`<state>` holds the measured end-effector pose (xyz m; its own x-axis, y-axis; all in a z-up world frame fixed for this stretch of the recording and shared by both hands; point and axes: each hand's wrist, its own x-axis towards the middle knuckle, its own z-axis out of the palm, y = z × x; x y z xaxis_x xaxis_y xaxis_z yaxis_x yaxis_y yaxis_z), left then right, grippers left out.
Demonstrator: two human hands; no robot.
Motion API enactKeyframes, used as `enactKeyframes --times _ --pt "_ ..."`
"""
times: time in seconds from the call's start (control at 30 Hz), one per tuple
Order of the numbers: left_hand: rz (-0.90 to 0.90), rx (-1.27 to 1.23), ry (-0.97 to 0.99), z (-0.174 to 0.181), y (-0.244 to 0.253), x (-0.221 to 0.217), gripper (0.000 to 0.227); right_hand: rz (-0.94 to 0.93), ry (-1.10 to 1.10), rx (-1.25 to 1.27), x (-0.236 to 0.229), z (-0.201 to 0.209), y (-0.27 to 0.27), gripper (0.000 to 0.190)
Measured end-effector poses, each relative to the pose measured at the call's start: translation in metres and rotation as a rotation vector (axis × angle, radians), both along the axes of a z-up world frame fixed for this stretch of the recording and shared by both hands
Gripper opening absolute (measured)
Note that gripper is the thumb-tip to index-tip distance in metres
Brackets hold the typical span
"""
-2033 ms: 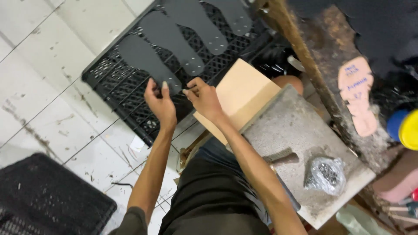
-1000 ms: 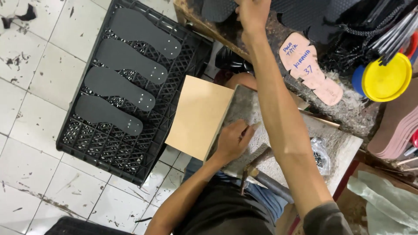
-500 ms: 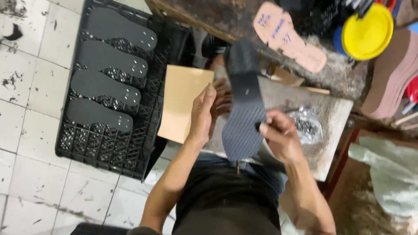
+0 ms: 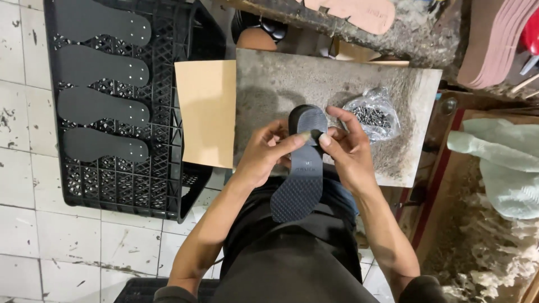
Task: Nailing heels to shoe soles using a hammer and small nails at a workbench in a factory setting.
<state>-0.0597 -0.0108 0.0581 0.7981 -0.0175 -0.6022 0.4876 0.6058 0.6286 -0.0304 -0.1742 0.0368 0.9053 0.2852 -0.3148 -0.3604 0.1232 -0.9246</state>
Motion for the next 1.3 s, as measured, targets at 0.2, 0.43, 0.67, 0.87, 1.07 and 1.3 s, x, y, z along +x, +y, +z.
enactKeyframes --times 0.2,0.43,0.67,0.87,1.07,1.3 --pt "-0.051 0.064 0.023 -0.004 -0.008 0.003 0.026 -0.009 0.022 0.039 -0.001 0.004 -0.001 0.046" --pt "-0.007 0.097 -0.079 -0.026 -0.014 -0.002 0.027 -0.009 -0.042 0.074 -0.005 0.003 0.001 0.055" --pt "-0.074 0.108 -0.414 -0.001 -0.006 -0.005 0.024 0.086 -0.243 0.243 -0.013 0.009 -0.006 0.068" --pt "-0.192 -0.235 -0.661 -0.008 -0.008 -0.002 0.023 0.090 -0.328 0.279 -0.020 0.004 -0.019 0.059" --pt "-0.268 0.166 -0.534 -0.009 0.011 -0.007 0.039 0.128 -0.834 -0.862 0.015 -0.005 -0.064 0.011" --pt "-0.464 1.581 -0.982 -0.061 0.008 0.043 0.030 0.339 -0.862 -1.370 0.035 0.003 -0.063 0.020"
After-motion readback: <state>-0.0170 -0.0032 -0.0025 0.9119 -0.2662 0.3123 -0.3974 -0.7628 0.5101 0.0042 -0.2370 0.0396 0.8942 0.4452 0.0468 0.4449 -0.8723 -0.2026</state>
